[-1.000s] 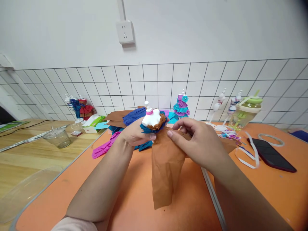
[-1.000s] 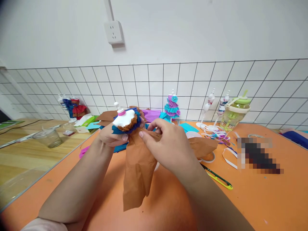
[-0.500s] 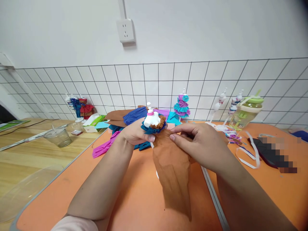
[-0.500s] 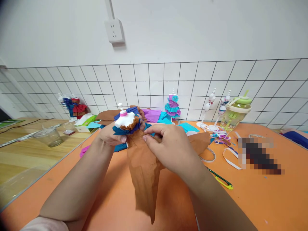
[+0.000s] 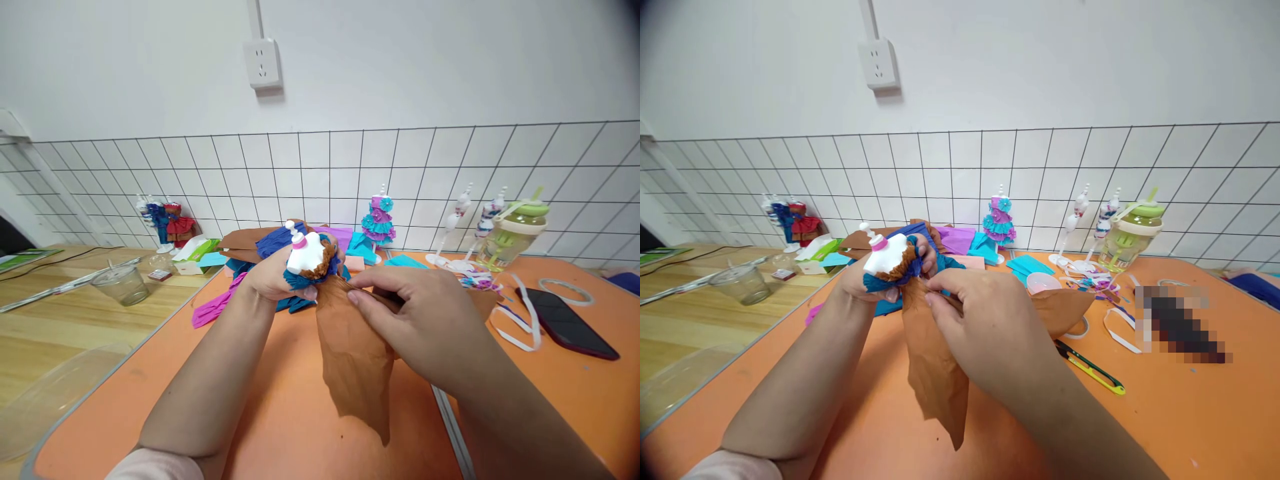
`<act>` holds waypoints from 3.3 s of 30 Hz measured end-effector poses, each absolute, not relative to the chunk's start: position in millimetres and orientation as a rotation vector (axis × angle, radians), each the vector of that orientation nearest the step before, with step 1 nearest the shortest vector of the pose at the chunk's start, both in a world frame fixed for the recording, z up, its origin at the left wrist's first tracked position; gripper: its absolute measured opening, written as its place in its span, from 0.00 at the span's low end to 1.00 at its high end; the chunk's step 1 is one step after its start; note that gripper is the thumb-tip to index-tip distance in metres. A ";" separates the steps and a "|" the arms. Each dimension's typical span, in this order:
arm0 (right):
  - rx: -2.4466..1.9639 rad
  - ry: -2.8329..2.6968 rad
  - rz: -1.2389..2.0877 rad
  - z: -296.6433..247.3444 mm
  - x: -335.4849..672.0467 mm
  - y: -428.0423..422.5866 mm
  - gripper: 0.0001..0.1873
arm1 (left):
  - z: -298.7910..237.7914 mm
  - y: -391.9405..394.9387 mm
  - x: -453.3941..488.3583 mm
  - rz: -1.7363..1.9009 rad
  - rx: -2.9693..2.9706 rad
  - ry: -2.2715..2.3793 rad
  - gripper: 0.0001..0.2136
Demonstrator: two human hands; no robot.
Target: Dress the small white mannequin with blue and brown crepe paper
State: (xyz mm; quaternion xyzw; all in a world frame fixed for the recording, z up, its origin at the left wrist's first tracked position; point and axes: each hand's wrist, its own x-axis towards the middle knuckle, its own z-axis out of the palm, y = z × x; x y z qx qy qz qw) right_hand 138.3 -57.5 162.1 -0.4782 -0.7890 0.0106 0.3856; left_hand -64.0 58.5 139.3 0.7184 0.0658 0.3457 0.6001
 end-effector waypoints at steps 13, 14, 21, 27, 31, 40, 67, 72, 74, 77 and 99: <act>-1.197 -2.053 0.090 162.8 138.2 -56.4 0.09 | 134.5 52.7 -56.4 0.758 1.542 0.015 0.30; -1.200 -2.046 0.096 163.1 138.5 -56.1 0.09 | 132.5 53.3 -55.8 0.751 1.522 0.001 0.31; -1.153 -2.045 0.120 164.3 138.4 -62.0 0.08 | 128.1 55.5 -56.5 0.822 1.417 0.012 0.31; -1.168 -2.081 0.087 164.0 134.6 -69.2 0.10 | 136.5 51.8 -59.7 0.857 1.450 0.073 0.30; -1.233 -2.052 0.077 164.5 133.7 -70.7 0.09 | 141.5 48.6 -61.6 0.803 1.539 0.076 0.30; -1.306 -1.989 0.417 160.4 129.1 -52.0 0.08 | 148.7 44.4 -52.6 0.738 1.707 0.095 0.30; -0.998 -1.674 0.912 142.9 129.4 -21.6 0.08 | 131.4 49.4 -58.7 0.840 1.414 0.307 0.23; -0.986 -1.629 0.481 137.0 117.6 -26.3 0.05 | 136.1 45.5 -53.1 0.893 1.347 0.252 0.24; -0.936 -1.624 0.323 135.6 114.8 -30.1 0.05 | 137.9 44.8 -52.0 0.923 1.326 0.230 0.24; -0.953 -1.689 0.291 135.5 113.5 -33.4 0.06 | 139.3 45.5 -53.1 0.953 1.315 0.213 0.24; -1.003 -2.154 0.571 151.4 131.5 -35.6 0.05 | 139.3 49.8 -57.4 0.889 1.255 0.145 0.29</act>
